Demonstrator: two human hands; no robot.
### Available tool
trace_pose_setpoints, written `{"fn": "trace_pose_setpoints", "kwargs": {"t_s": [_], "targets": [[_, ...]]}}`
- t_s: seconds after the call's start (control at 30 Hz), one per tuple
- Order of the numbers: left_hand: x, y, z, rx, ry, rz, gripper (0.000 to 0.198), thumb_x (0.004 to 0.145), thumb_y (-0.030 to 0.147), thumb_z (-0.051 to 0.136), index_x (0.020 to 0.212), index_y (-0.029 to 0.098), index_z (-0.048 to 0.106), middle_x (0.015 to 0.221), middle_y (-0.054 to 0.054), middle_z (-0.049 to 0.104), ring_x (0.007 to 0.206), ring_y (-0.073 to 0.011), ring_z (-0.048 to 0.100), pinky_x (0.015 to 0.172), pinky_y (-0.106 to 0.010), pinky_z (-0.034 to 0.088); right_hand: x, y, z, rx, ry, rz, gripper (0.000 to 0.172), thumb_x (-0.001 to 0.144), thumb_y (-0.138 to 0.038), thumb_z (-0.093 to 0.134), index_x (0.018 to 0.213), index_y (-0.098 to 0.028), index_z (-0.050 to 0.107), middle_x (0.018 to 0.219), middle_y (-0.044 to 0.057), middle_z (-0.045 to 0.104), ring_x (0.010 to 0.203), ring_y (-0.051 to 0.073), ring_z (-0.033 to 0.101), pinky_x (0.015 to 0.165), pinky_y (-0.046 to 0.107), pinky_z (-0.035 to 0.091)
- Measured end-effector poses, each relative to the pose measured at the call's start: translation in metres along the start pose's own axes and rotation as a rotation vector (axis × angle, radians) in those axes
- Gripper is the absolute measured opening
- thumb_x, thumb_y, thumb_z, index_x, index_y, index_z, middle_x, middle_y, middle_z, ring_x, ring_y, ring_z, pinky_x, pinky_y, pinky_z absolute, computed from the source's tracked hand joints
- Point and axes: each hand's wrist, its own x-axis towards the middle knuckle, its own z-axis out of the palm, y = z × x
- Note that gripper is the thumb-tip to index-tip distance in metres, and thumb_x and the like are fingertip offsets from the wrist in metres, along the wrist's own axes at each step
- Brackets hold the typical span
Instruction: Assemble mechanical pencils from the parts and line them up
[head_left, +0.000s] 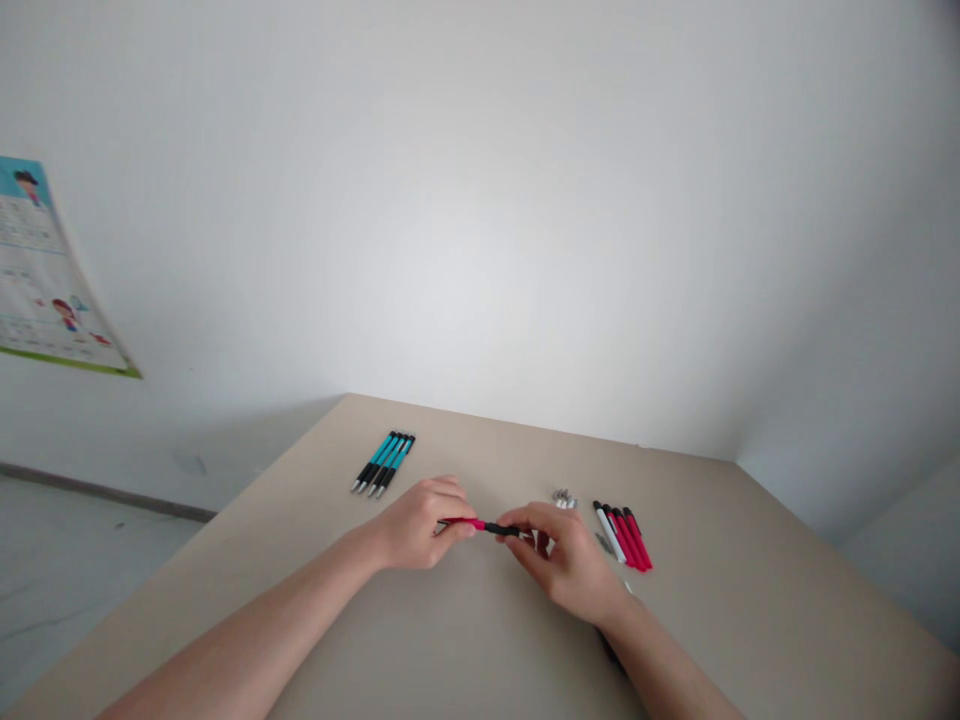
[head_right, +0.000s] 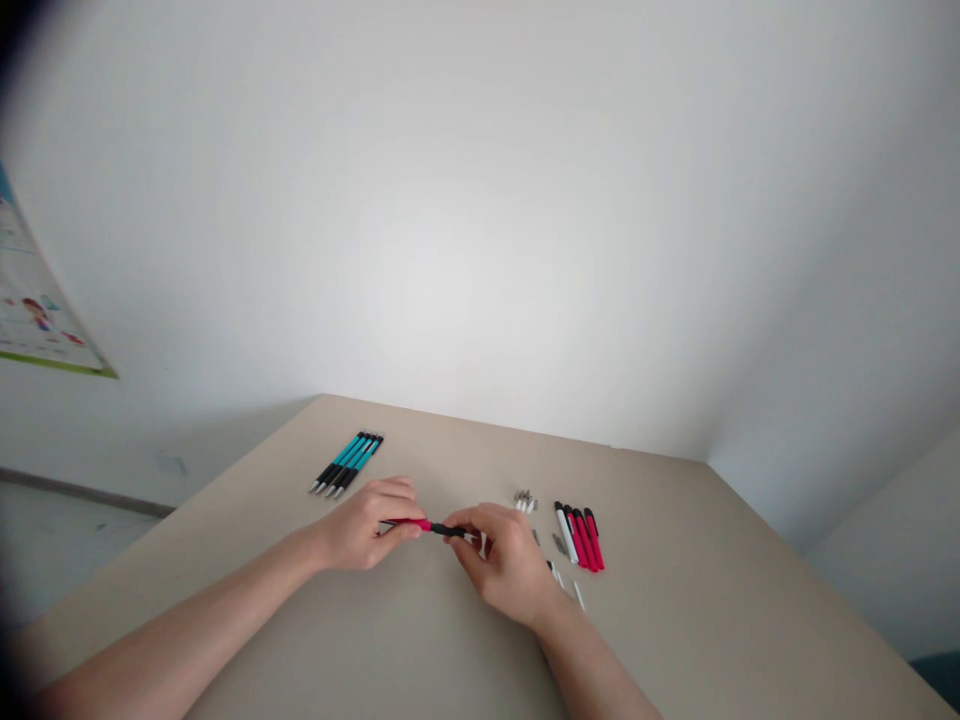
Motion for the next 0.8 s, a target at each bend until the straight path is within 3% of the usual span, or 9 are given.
{"fn": "trace_pose_setpoints", "kwargs": {"t_s": [0.4,0.8], "targets": [[-0.0011,0.0006,-0.0001,-0.014,0.028,0.008,0.026,0.091,0.022,0.046,0.079,0.012,0.068,0.064,-0.005,0.055,0.064,-0.0142,0.046,0.063,-0.026,0.038,0.0004,0.0006,0.003,0.08,-0.042,0.093,0.021,0.086,-0.029,0.055,0.091,-0.018,0.072,0.069,0.003,0.069,0.056,0.012,0.054,0.05,0.022,0.035],[-0.0005,0.0008,0.0012,0.024,0.058,0.072,0.025,0.091,0.022,0.046,0.081,0.013,0.067,0.063,-0.005,0.055,0.062,-0.0142,0.044,0.064,-0.027,0.038,-0.0003,0.0009,0.0053,0.165,-0.081,0.117,0.022,0.087,-0.027,0.052,0.083,-0.017,0.071,0.059,-0.001,0.062,0.047,0.009,0.038,0.047,0.022,0.026]]}}
